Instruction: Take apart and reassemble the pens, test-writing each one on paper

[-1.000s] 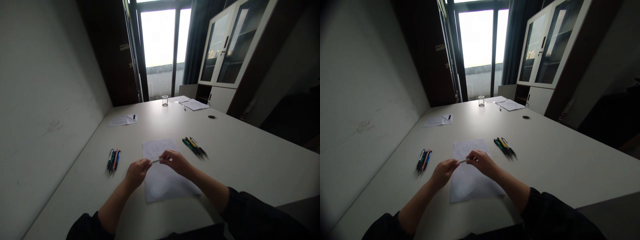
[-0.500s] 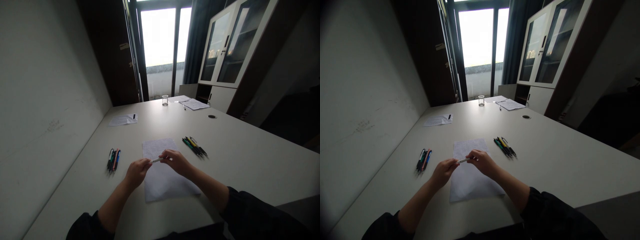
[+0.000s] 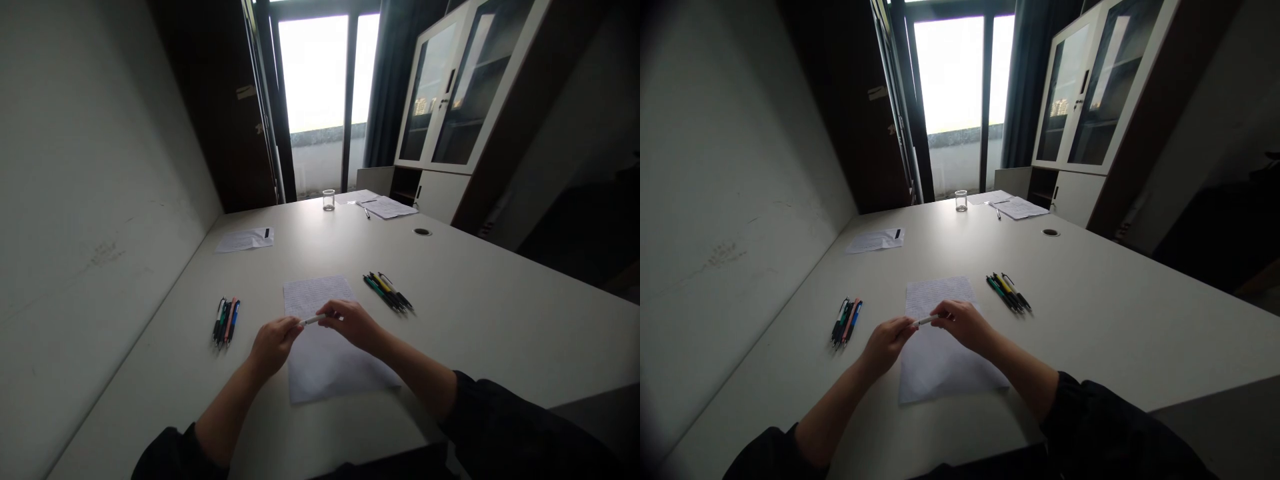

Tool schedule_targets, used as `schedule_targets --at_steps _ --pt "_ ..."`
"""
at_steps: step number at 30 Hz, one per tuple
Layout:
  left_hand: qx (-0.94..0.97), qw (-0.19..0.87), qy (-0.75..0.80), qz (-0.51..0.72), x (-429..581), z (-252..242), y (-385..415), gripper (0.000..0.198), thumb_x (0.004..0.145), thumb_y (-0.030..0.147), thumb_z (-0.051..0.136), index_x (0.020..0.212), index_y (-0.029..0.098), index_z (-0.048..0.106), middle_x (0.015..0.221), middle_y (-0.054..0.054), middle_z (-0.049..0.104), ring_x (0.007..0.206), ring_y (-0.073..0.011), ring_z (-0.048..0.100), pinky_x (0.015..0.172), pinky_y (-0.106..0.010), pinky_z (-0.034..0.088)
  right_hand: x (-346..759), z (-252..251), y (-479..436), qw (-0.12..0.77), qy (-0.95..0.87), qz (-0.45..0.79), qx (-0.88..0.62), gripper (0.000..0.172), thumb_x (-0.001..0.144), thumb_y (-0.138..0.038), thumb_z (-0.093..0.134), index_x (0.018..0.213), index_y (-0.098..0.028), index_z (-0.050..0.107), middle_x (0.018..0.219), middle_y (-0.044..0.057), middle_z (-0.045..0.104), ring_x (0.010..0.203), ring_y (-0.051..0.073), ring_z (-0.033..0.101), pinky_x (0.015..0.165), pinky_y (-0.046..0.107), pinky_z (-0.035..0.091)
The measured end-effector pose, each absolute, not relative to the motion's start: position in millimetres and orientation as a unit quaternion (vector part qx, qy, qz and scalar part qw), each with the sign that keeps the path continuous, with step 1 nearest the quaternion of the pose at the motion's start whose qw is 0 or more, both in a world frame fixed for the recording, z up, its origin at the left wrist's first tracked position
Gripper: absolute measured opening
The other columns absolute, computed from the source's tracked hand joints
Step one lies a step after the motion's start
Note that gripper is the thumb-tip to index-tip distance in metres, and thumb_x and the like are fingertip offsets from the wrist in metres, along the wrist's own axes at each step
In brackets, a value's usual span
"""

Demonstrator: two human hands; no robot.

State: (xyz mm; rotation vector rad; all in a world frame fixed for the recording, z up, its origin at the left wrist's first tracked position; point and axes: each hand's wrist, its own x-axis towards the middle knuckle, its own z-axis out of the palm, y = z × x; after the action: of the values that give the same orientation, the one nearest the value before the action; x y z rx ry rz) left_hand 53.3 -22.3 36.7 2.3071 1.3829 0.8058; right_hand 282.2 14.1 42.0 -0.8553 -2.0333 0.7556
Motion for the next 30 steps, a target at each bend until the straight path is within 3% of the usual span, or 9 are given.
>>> schedule_targets --at_steps 5,7,11,18,22,25,28,30 --pt "0.807 0.174 0.484 0.291 52.8 36.6 -23.0 0.025 0.098 0.032 0.043 0.094 0.022 0.066 0.087 -0.004 0.068 0.075 -0.0169 0.061 0.068 -0.024 0.044 282.7 43.6 15.0 0.406 -0.792 0.316 -0.328 0.019 0.082 -0.033 0.072 0.096 -0.02 0.069 0.089 0.003 0.071 0.074 0.014 0.064 0.07 0.026 0.053" --pt "0.808 0.17 0.484 0.288 52.5 36.3 -23.1 0.025 0.098 0.032 0.043 0.093 0.022 0.066 0.086 -0.004 0.068 0.074 -0.0165 0.061 0.067 -0.024 0.044 282.7 42.7 15.5 0.396 -0.786 0.328 -0.342 0.025 0.08 -0.037 0.074 0.097 -0.019 0.069 0.083 0.003 0.071 0.069 0.014 0.064 0.066 0.026 0.052" --pt "0.809 0.161 0.489 0.283 52.9 36.0 -23.0 0.025 0.098 0.032 0.043 0.092 0.022 0.065 0.084 -0.003 0.068 0.073 -0.0162 0.061 0.067 -0.024 0.044 282.3 41.0 14.9 0.373 -0.784 0.362 -0.338 0.027 0.087 -0.042 0.065 0.081 -0.017 0.068 0.066 0.002 0.068 0.058 0.013 0.063 0.057 0.024 0.051" --pt "0.806 0.172 0.488 0.289 54.3 37.1 -23.8 0.026 0.098 0.033 0.043 0.093 0.021 0.066 0.086 -0.004 0.069 0.076 -0.0171 0.063 0.07 -0.024 0.046 281.2 43.4 13.1 0.42 -0.79 0.302 -0.328 0.013 0.085 -0.032 0.069 0.088 -0.019 0.069 0.082 0.003 0.07 0.07 0.014 0.063 0.065 0.026 0.052" --pt "0.807 0.171 0.486 0.288 53.2 36.2 -24.0 0.027 0.098 0.034 0.043 0.092 0.022 0.066 0.086 -0.005 0.069 0.076 -0.0174 0.063 0.07 -0.024 0.046 282.4 42.6 14.8 0.417 -0.791 0.32 -0.313 0.019 0.083 -0.035 0.071 0.094 -0.02 0.068 0.09 0.004 0.07 0.076 0.015 0.064 0.07 0.027 0.053" --pt "0.813 0.163 0.485 0.279 52.5 35.0 -23.8 0.025 0.098 0.033 0.043 0.093 0.022 0.065 0.086 -0.004 0.069 0.076 -0.0167 0.063 0.069 -0.024 0.045 283.0 41.8 15.1 0.385 -0.793 0.331 -0.337 0.027 0.082 -0.038 0.072 0.099 -0.019 0.066 0.079 0.002 0.07 0.066 0.013 0.063 0.064 0.025 0.052" --pt "0.816 0.153 0.49 0.265 52.7 34.7 -23.5 0.024 0.099 0.032 0.042 0.094 0.023 0.064 0.087 -0.003 0.069 0.076 -0.0166 0.063 0.069 -0.024 0.044 282.6 41.0 14.3 0.358 -0.8 0.349 -0.332 0.024 0.092 -0.038 0.058 0.086 -0.017 0.067 0.065 0.001 0.067 0.057 0.012 0.061 0.058 0.024 0.05" --pt "0.815 0.15 0.496 0.26 53.1 34.9 -23.2 0.024 0.099 0.032 0.041 0.094 0.023 0.063 0.087 -0.003 0.069 0.076 -0.0167 0.063 0.068 -0.024 0.043 282.0 40.5 14.1 0.368 -0.802 0.335 -0.33 0.02 0.092 -0.035 0.059 0.085 -0.018 0.066 0.07 0.001 0.068 0.06 0.012 0.062 0.06 0.025 0.051"
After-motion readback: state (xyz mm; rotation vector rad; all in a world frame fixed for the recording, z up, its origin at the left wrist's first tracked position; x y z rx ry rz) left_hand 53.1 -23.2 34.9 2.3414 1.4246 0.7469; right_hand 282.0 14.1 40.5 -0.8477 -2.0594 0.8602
